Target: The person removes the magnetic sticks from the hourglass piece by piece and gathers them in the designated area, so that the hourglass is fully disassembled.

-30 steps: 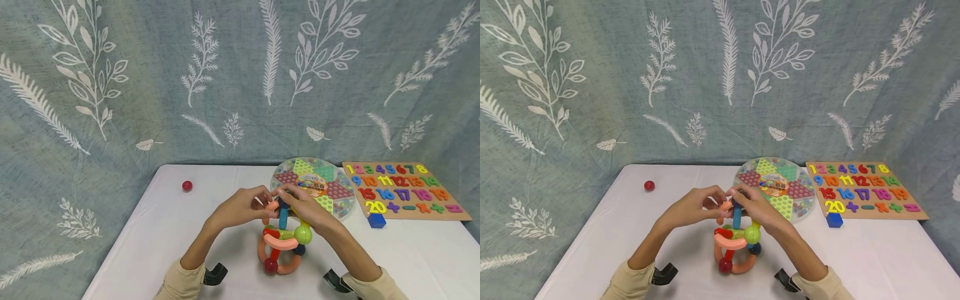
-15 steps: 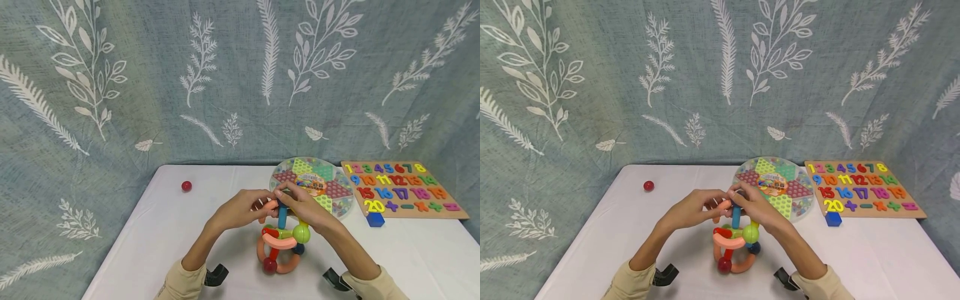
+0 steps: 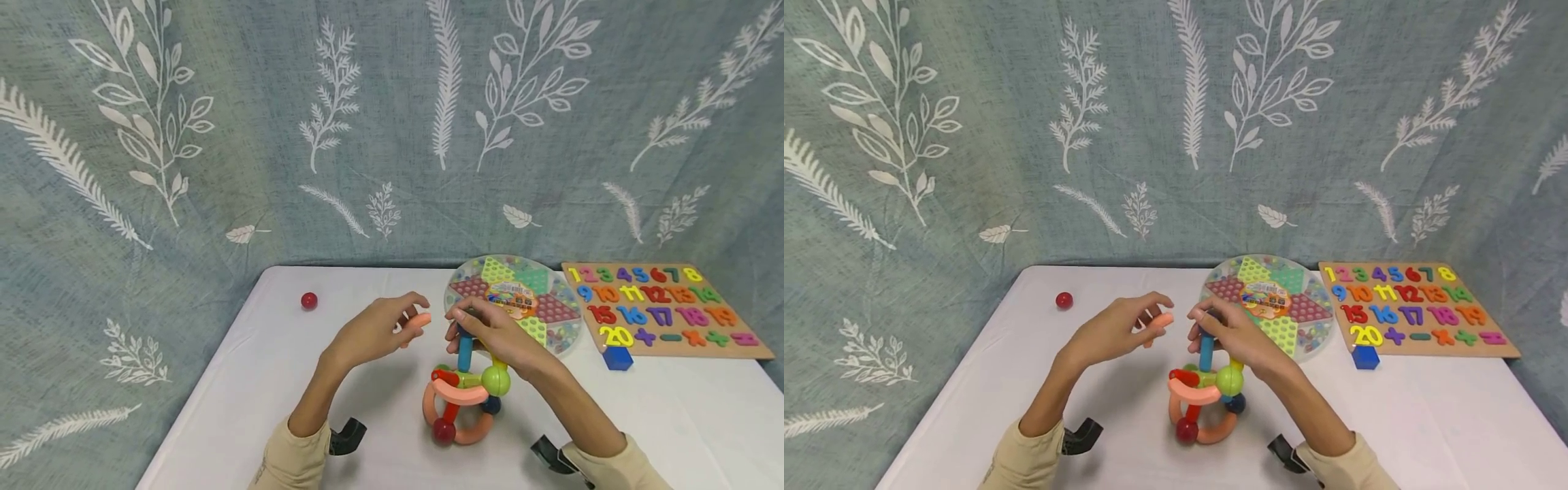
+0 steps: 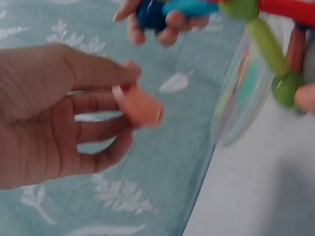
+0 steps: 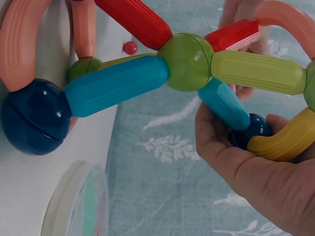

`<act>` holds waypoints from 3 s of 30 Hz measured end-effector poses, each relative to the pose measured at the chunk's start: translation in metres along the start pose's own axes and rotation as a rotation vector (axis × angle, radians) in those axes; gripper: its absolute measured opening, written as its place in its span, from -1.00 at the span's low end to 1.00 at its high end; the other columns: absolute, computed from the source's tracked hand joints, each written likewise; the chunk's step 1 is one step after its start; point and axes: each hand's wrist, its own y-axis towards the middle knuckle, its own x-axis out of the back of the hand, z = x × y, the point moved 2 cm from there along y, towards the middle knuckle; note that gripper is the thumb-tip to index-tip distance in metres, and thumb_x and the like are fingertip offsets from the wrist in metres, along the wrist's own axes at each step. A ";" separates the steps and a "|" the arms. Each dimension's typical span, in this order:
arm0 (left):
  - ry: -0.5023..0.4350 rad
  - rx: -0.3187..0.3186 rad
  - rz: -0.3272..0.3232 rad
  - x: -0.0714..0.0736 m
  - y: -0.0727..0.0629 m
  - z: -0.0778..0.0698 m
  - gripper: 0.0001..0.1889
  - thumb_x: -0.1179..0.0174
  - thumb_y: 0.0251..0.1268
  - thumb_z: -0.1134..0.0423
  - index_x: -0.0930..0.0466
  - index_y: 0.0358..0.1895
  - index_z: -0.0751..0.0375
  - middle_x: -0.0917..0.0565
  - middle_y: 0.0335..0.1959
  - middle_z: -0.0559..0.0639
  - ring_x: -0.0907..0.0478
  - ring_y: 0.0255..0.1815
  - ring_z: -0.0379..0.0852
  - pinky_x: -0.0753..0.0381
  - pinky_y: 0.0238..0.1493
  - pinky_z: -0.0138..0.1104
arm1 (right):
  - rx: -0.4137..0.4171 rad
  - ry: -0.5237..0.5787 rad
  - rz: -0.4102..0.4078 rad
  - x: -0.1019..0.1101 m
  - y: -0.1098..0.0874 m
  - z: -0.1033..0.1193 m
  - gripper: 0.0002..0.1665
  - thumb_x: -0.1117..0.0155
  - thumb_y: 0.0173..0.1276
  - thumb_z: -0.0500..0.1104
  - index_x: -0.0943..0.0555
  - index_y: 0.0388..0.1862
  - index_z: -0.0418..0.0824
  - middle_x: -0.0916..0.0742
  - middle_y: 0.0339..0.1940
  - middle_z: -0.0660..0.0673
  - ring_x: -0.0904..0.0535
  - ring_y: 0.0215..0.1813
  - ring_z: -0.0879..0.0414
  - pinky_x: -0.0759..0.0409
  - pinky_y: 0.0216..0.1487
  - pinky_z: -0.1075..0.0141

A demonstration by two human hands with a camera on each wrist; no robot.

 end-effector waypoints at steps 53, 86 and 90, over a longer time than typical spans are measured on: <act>0.038 0.763 -0.198 0.096 -0.178 0.208 -0.17 -0.54 0.16 0.30 -0.27 0.39 0.58 -0.51 0.10 0.59 -0.51 0.01 0.35 -0.54 0.09 0.19 | 0.017 -0.020 0.006 0.001 -0.005 0.007 -0.55 0.07 0.75 -0.04 -0.43 0.25 -0.41 -0.71 -0.12 -0.11 -0.77 -0.14 0.20 -0.73 0.09 0.32; 0.084 -0.221 -0.142 0.033 -0.020 -0.007 -0.58 -0.42 0.35 0.13 -0.66 0.21 0.17 -0.76 0.05 -0.02 -0.71 0.07 -0.14 -0.69 0.20 -0.19 | -0.015 -0.010 -0.008 -0.004 -0.001 0.009 -0.52 0.09 0.76 0.00 -0.43 0.26 -0.40 -0.72 -0.14 -0.07 -0.77 -0.14 0.21 -0.73 0.06 0.33; 0.106 -0.400 -0.034 0.009 -0.012 -0.040 -0.64 -0.43 0.33 0.07 -0.69 0.09 0.13 -0.74 -0.08 -0.12 -0.64 -0.08 -0.25 -0.64 0.11 -0.36 | -0.019 -0.028 -0.012 -0.003 -0.001 0.009 -0.48 0.10 0.76 0.02 -0.41 0.29 -0.43 -0.75 -0.15 0.00 -0.77 -0.12 0.20 -0.72 0.06 0.33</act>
